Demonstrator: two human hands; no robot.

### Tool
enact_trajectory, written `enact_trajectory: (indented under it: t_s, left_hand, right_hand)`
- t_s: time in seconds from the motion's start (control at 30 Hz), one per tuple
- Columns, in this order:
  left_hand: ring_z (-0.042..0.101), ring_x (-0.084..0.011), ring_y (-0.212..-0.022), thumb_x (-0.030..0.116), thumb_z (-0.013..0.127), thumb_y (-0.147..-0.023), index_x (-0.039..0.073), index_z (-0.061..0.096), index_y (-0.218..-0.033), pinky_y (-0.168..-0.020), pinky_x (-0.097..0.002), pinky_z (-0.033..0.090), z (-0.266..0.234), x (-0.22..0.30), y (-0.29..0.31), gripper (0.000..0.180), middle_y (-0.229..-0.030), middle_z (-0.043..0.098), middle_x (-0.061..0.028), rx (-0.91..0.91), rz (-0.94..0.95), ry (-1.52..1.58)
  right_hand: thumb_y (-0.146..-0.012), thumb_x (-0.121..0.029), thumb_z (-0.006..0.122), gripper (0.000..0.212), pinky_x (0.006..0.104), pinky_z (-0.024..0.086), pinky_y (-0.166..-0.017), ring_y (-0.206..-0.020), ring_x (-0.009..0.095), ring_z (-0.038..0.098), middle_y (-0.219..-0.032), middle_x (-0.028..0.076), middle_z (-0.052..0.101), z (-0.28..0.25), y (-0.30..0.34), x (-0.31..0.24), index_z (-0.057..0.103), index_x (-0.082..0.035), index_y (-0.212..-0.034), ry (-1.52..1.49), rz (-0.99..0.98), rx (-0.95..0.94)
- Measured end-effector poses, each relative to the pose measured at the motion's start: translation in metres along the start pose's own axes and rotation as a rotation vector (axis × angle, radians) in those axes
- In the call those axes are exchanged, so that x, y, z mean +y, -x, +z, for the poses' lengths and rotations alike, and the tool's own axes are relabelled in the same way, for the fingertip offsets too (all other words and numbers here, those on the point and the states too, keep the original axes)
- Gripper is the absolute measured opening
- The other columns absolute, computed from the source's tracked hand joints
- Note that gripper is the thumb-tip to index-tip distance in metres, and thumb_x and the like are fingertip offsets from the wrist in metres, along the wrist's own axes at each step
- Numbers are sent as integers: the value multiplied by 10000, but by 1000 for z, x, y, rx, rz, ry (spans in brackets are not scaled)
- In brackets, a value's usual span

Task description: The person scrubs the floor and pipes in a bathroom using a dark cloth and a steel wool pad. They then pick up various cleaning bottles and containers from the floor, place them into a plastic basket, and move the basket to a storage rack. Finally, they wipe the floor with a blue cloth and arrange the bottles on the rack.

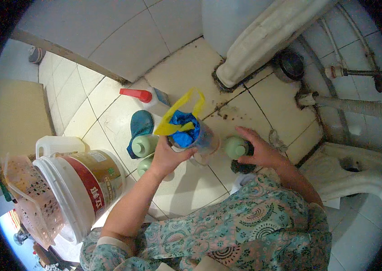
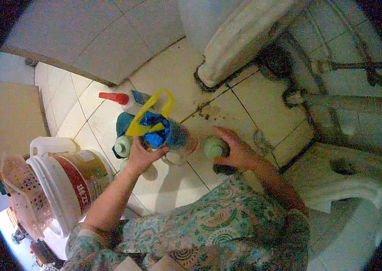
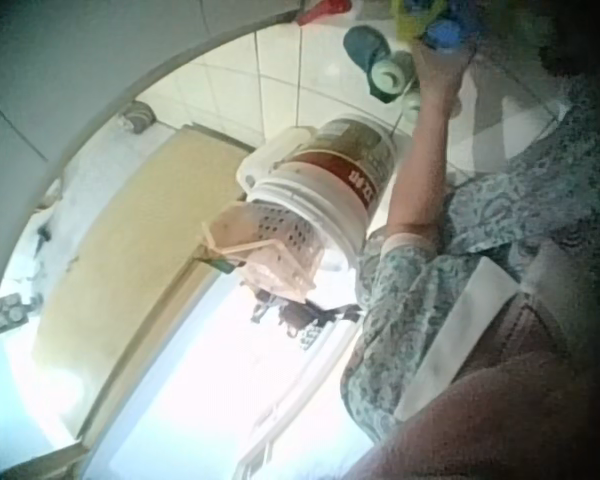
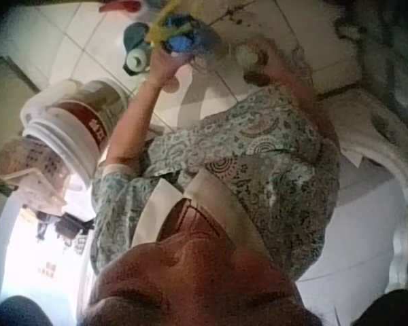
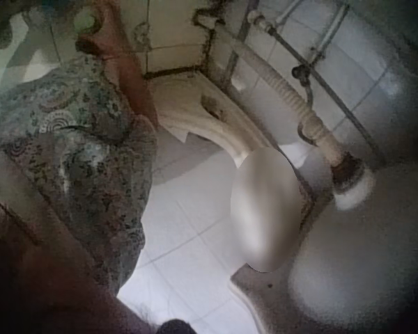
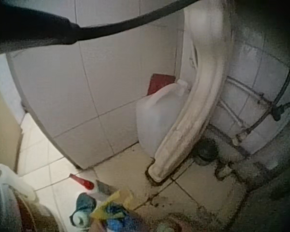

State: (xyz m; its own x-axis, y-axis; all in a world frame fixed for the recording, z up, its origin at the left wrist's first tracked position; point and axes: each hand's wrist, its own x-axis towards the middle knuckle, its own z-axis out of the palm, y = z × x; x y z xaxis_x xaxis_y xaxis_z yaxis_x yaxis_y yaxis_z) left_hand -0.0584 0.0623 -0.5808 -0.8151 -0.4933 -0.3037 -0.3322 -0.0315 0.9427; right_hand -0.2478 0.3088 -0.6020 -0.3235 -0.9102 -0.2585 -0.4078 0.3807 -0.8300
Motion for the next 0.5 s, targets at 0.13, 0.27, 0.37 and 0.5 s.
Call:
enact_trajectory:
  t_s: [0.13, 0.27, 0.37, 0.5]
  left_hand:
    - [533, -209, -1101, 135, 821, -645, 22, 347, -1285, -925, -337, 448, -3, 37, -6, 804, -1198, 516, -107, 59, -34, 45]
    - [522, -190, -1076, 127, 811, -657, 27, 337, -1286, -918, -329, 445, -4, 55, -20, 794, -1182, 507, -92, 102, 93, 260]
    - [520, -199, -1070, 158, 810, -665, 28, 345, -1273, -928, -324, 429, 8, 77, -25, 777, -1184, 500, -94, 232, 82, 137]
    - [520, -209, -1076, 201, 813, -668, 22, 350, -1252, -918, -324, 430, 33, 92, -32, 767, -1185, 503, -113, 341, 130, 92]
  right_hand:
    - [-765, -185, 731, 685, 406, 323, -1055, -1268, 317, 389, -1367, 155, 406, -16, -18, 1, 390, -54, -1345, -217, -87, 211]
    - [-790, -136, 700, 560, 406, 367, -1013, -1193, 309, 461, -1271, 139, 484, -25, -28, -36, 445, -51, -1282, -129, -238, 247]
    - [-794, -147, 697, 500, 408, 405, -967, -1127, 296, 515, -1209, 138, 528, -22, -29, -71, 482, -46, -1234, -144, -260, 136]
    - [-800, -155, 691, 422, 384, 457, -888, -1052, 267, 567, -1146, 142, 576, -4, -42, -102, 530, -39, -1172, -39, -272, 171]
